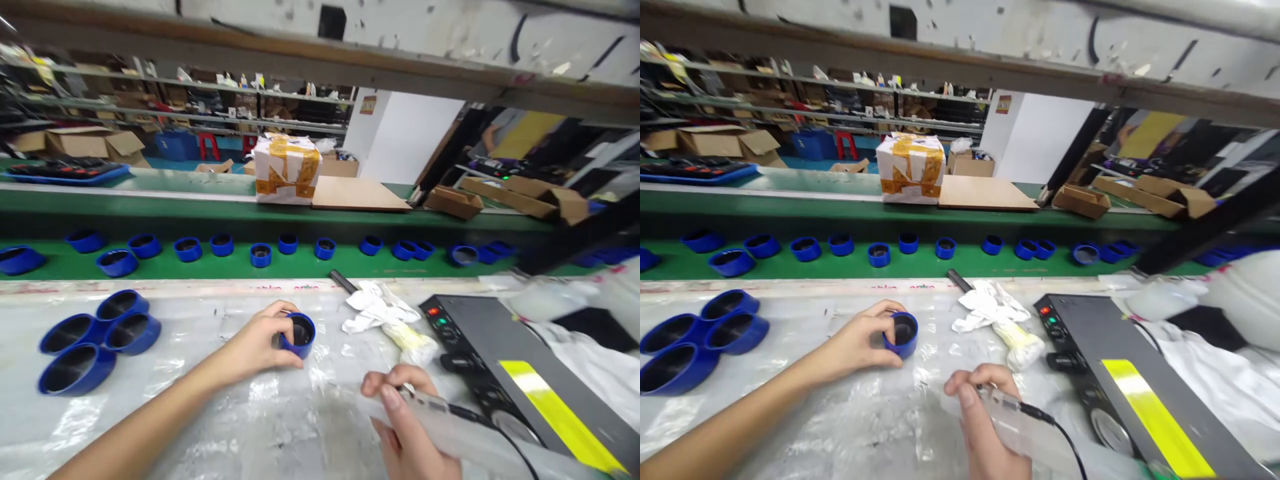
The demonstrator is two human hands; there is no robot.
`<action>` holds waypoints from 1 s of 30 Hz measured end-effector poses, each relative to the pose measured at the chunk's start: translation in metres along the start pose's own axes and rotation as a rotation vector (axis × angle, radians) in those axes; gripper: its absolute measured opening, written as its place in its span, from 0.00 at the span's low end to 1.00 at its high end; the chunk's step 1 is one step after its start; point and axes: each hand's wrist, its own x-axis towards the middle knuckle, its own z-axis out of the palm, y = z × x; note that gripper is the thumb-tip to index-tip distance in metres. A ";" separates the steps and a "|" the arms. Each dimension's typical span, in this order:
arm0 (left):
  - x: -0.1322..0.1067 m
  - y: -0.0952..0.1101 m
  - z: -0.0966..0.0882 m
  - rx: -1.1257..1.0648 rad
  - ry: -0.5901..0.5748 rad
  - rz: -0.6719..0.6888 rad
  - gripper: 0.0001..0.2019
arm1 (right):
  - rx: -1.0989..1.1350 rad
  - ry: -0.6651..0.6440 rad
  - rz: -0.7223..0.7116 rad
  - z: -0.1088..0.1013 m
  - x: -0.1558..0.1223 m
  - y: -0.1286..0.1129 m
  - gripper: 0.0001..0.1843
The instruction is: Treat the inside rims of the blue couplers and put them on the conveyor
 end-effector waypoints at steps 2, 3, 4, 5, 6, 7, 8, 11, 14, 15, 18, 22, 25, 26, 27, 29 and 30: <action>0.001 -0.008 0.025 -0.042 -0.075 0.021 0.21 | 0.044 0.002 0.020 -0.002 -0.002 -0.002 0.22; 0.000 -0.012 0.031 -0.037 -0.107 0.037 0.22 | 0.056 0.005 0.020 -0.002 -0.002 -0.003 0.22; -0.002 -0.015 0.035 -0.023 -0.134 0.054 0.22 | 0.064 0.006 0.017 -0.001 -0.002 -0.003 0.22; -0.004 -0.016 0.036 -0.008 -0.159 0.069 0.22 | 0.069 0.006 0.015 0.000 -0.002 -0.003 0.22; -0.006 -0.017 0.034 0.000 -0.183 0.077 0.23 | 0.071 0.003 0.016 0.001 -0.002 -0.003 0.22; -0.006 -0.017 0.032 -0.008 -0.202 0.078 0.23 | 0.072 0.001 0.022 0.002 -0.002 -0.003 0.22; -0.007 -0.017 0.028 -0.035 -0.216 0.071 0.24 | 0.073 0.001 0.031 0.003 -0.001 -0.003 0.22; -0.004 -0.019 0.016 -0.205 -0.212 0.033 0.32 | 0.082 0.007 0.049 0.005 -0.002 -0.001 0.21; 0.002 -0.024 0.006 -0.425 -0.189 0.083 0.38 | 0.095 0.027 0.061 0.005 -0.002 0.001 0.20; 0.003 -0.026 0.005 -0.485 -0.192 0.106 0.38 | 0.097 0.038 0.078 0.005 -0.002 0.001 0.21; 0.006 -0.028 0.007 -0.591 -0.222 0.085 0.41 | 0.105 0.068 0.134 0.004 -0.001 0.002 0.22; 0.004 -0.022 0.000 -0.580 -0.200 0.018 0.41 | 0.117 0.066 0.145 0.002 0.002 0.003 0.23; 0.003 -0.018 -0.034 -0.252 -0.193 -0.071 0.33 | 0.116 0.062 0.133 -0.002 0.004 0.002 0.23; 0.005 -0.018 -0.049 -0.044 -0.214 -0.146 0.34 | 0.118 0.074 0.139 -0.003 0.004 0.001 0.24; 0.008 -0.020 -0.064 0.165 -0.227 -0.230 0.37 | 0.121 0.090 0.149 -0.003 0.004 0.000 0.24; 0.019 -0.025 -0.087 0.485 -0.238 -0.385 0.43 | 0.131 0.113 0.166 -0.003 0.004 -0.003 0.24; 0.026 -0.029 -0.094 0.566 -0.238 -0.431 0.45 | 0.136 0.110 0.165 -0.002 0.003 -0.003 0.23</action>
